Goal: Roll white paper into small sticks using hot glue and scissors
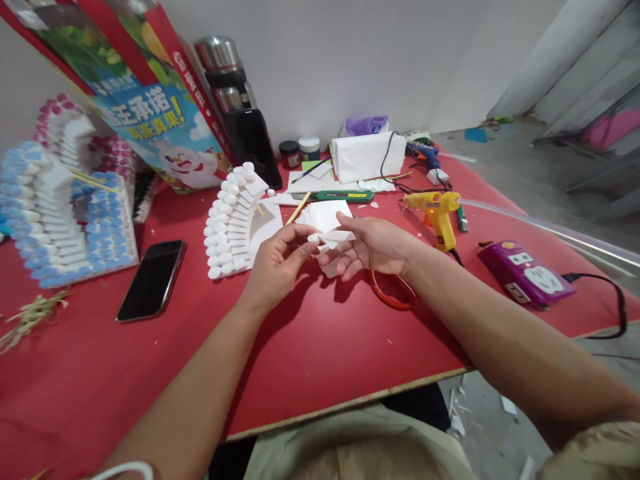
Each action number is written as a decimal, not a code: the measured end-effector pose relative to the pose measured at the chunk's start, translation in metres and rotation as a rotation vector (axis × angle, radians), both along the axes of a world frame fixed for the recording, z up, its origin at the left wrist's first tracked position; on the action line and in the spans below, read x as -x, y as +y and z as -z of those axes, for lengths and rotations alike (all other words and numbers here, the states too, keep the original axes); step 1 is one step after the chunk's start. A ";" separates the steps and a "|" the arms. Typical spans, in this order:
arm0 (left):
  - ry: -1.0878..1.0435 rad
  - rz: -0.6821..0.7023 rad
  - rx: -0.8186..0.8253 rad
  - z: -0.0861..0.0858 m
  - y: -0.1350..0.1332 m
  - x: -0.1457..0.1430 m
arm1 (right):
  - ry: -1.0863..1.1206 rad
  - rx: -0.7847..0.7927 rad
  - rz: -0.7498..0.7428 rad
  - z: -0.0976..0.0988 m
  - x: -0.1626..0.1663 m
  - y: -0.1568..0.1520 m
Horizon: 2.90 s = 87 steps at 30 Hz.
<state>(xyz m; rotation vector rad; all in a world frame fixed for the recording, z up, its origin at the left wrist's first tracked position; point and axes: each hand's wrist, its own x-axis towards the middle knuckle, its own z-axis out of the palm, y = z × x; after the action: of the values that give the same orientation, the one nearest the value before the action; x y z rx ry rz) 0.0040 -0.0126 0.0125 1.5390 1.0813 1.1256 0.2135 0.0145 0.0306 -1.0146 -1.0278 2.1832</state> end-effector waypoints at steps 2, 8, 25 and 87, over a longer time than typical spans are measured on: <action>0.081 -0.004 -0.063 0.000 0.000 0.001 | 0.083 0.081 -0.054 0.002 0.000 0.002; 0.159 0.036 -0.114 -0.003 -0.001 0.002 | 0.141 0.040 -0.041 0.004 0.002 -0.002; -0.064 -0.012 0.091 0.002 -0.001 -0.001 | -0.286 -0.545 0.185 0.002 0.011 -0.016; 0.088 -0.046 -0.083 -0.005 -0.005 -0.003 | -0.834 -1.435 0.145 0.008 0.012 -0.025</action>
<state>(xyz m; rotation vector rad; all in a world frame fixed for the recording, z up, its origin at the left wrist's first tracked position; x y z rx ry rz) 0.0073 -0.0181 0.0175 1.6500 1.1462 1.1554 0.2011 -0.0103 0.0229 -1.0736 -2.2043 0.3798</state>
